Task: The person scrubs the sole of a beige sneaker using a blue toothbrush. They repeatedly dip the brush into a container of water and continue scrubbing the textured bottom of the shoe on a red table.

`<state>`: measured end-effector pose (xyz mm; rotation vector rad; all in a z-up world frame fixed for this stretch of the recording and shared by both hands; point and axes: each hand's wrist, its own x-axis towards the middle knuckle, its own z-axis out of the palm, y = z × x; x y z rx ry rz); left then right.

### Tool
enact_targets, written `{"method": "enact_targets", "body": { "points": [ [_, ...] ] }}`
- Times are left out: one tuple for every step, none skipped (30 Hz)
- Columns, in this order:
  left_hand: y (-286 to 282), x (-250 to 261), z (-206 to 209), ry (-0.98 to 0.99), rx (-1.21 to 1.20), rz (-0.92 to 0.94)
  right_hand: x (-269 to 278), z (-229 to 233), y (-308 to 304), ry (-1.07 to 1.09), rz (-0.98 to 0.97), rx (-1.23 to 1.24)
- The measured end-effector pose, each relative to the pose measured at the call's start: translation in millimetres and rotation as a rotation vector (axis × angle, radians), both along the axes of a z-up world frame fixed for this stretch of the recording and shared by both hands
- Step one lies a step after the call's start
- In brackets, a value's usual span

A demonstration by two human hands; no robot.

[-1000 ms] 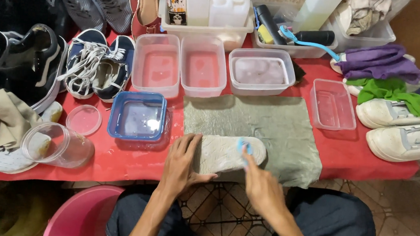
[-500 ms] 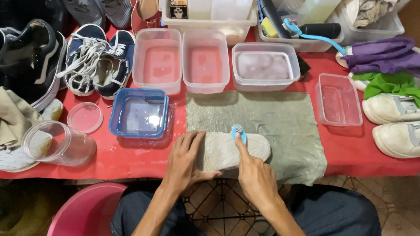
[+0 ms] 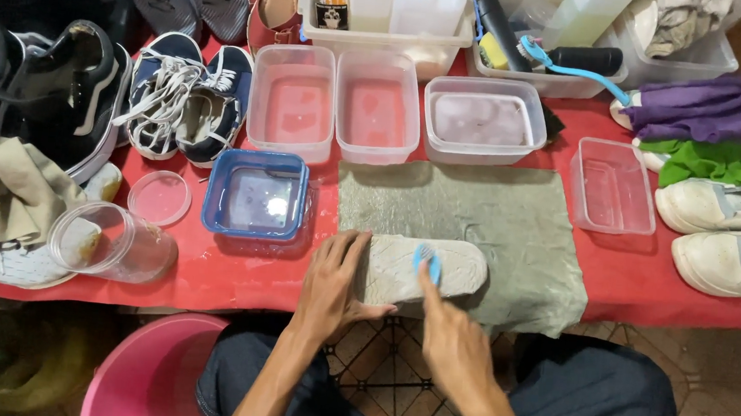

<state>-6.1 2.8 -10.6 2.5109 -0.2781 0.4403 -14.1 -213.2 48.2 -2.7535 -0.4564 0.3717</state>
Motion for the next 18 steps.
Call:
{"method": "enact_targets", "body": {
  "points": [
    [1.1,0.4,0.4,0.000,-0.001,0.000,-2.4,7.6,-1.8,0.000,0.000,-0.001],
    [1.9,1.1,0.7,0.003,0.002,-0.003,-4.6,15.2,-4.0,0.125,0.009,-0.038],
    [1.9,1.4,0.8,0.007,0.005,-0.012,-8.1,22.8,-6.8,0.252,0.014,-0.075],
    [1.2,1.2,1.3,0.009,0.003,-0.017,-8.0,5.7,-12.1,0.254,0.009,-0.077],
    [0.7,0.8,1.6,-0.001,0.001,-0.011,-6.0,-11.7,-17.5,0.129,-0.088,-0.052],
    [0.1,0.5,1.9,-0.012,-0.001,-0.006,-3.9,-29.1,-23.0,0.002,-0.183,-0.025],
    [0.4,-0.1,5.0,-0.009,0.000,-0.007,-8.8,-22.5,-18.5,0.004,-0.184,-0.024],
    [0.4,-0.6,8.2,-0.001,-0.010,-0.008,-13.5,-15.8,-14.2,0.092,-0.057,0.009],
    [-0.4,-2.3,10.8,0.009,-0.020,-0.015,-20.5,-9.6,-10.7,0.180,0.066,0.044],
    [-0.5,-2.8,8.3,0.013,-0.018,-0.021,-17.0,-8.1,-8.8,0.184,0.060,0.046],
    [-1.0,-1.6,5.9,0.006,-0.007,-0.011,-9.8,-6.1,-7.4,0.126,-0.069,0.021],
    [-1.0,-0.5,3.7,-0.002,0.004,-0.002,-2.8,-4.0,-5.6,0.066,-0.197,-0.003],
    [-0.2,-2.0,2.4,0.002,0.005,0.004,-8.8,-5.8,-3.1,0.069,-0.191,-0.002],
    [0.3,-3.5,1.3,-0.006,-0.009,-0.004,-14.7,-7.3,-1.1,0.128,-0.045,0.049],
    [0.9,-1.5,0.8,-0.018,-0.020,-0.025,-20.4,-9.2,1.1,0.179,0.087,0.105],
    [-0.4,-1.8,1.3,-0.020,-0.015,-0.034,-17.1,-12.4,-5.3,0.177,0.079,0.111],
    [-0.9,-1.1,2.1,-0.013,-0.013,-0.021,-11.6,-14.9,-11.1,0.078,-0.053,0.039],
    [-1.0,-0.5,2.8,-0.006,-0.011,-0.008,-6.1,-17.5,-16.4,-0.023,-0.185,-0.032]
  ]
}}
